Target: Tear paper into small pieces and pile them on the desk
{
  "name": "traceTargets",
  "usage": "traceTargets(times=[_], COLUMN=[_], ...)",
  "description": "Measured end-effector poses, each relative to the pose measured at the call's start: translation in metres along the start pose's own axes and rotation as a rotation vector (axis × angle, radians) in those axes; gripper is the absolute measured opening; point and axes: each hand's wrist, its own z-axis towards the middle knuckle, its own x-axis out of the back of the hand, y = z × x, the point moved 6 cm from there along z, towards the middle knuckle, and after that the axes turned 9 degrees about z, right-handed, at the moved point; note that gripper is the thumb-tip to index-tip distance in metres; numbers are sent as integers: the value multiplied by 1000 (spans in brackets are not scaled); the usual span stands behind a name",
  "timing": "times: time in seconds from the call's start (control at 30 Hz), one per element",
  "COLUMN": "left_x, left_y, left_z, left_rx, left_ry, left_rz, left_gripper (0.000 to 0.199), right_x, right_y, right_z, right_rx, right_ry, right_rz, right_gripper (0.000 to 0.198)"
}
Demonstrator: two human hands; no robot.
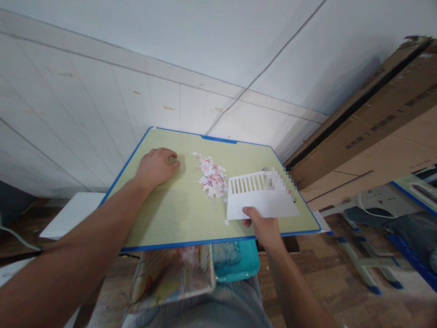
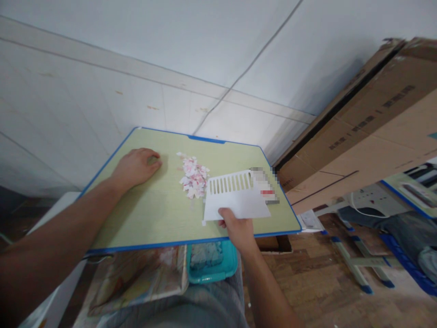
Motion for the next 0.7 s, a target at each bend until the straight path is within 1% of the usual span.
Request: traceTargets(times=[0.3,0.47,0.63,0.7], left_x=[0,0,2,3], left_y=[0,-1,1,2], left_z=[1,2,0,-2], left_rx=[-7,-1,-6,-6], left_ry=[-16,-6,-8,-14], left_rz=[14,22,26,32], left_gripper=[57,54,57,59], right_x=[-7,-6,-4,-3], right_y=[-5,-3,3,6], right_z=[-9,-1,1,-3], right_rx=[6,8,11,13], right_ry=[44,0,-46,-42], right_rz=[26,2,-8,-19], right_gripper=[34,36,34,35])
